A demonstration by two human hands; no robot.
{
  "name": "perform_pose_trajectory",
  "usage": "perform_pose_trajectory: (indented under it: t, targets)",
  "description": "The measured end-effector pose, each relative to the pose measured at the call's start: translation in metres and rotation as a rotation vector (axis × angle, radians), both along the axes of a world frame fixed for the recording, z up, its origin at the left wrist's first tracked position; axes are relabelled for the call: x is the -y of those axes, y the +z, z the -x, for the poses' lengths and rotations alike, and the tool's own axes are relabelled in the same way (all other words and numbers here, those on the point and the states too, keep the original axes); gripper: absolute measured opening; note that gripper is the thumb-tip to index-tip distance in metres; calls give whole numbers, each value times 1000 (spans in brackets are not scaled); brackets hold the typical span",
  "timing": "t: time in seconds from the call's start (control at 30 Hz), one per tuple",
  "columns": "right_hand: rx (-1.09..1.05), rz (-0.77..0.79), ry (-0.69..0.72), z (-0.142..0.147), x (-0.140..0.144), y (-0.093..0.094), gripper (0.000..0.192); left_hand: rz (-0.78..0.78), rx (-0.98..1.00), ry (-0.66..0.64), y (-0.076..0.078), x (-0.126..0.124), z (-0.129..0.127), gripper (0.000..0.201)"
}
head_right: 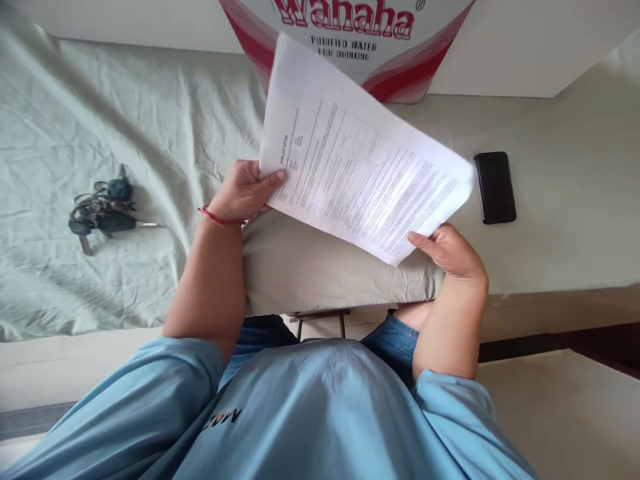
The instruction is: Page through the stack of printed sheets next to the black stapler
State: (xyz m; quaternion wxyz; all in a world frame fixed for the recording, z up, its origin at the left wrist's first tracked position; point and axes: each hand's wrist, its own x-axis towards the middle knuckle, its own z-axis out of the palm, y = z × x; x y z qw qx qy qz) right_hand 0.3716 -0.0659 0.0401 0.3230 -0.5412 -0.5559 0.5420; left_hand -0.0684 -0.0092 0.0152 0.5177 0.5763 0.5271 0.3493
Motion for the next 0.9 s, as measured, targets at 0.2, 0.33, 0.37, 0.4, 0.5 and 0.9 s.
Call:
perform_pose_trajectory:
  t: [0.2,0.33,0.37,0.4,0.5,0.9]
  targets:
    - [-225,-120,-187,-14,-6,20,59,186,-90,-288,34,8,-2,59]
    - [-153,-33,-27,9,-7,19,74,291,-221,-511,61,10,-25,42]
    - [-134,-34,7,18,-6,18,78,308,-221,-554,66,9,-33,34]
    - [-116,-51,26,28,-4,17,77,311,-224,-593,70,9,-40,30]
    - [-25,-147,23,55,0,11,58,310,-243,-680,70,6,-56,28]
    - [180,-39,-155,68,-16,-37,40,209,-298,-37,26,8,-60,8]
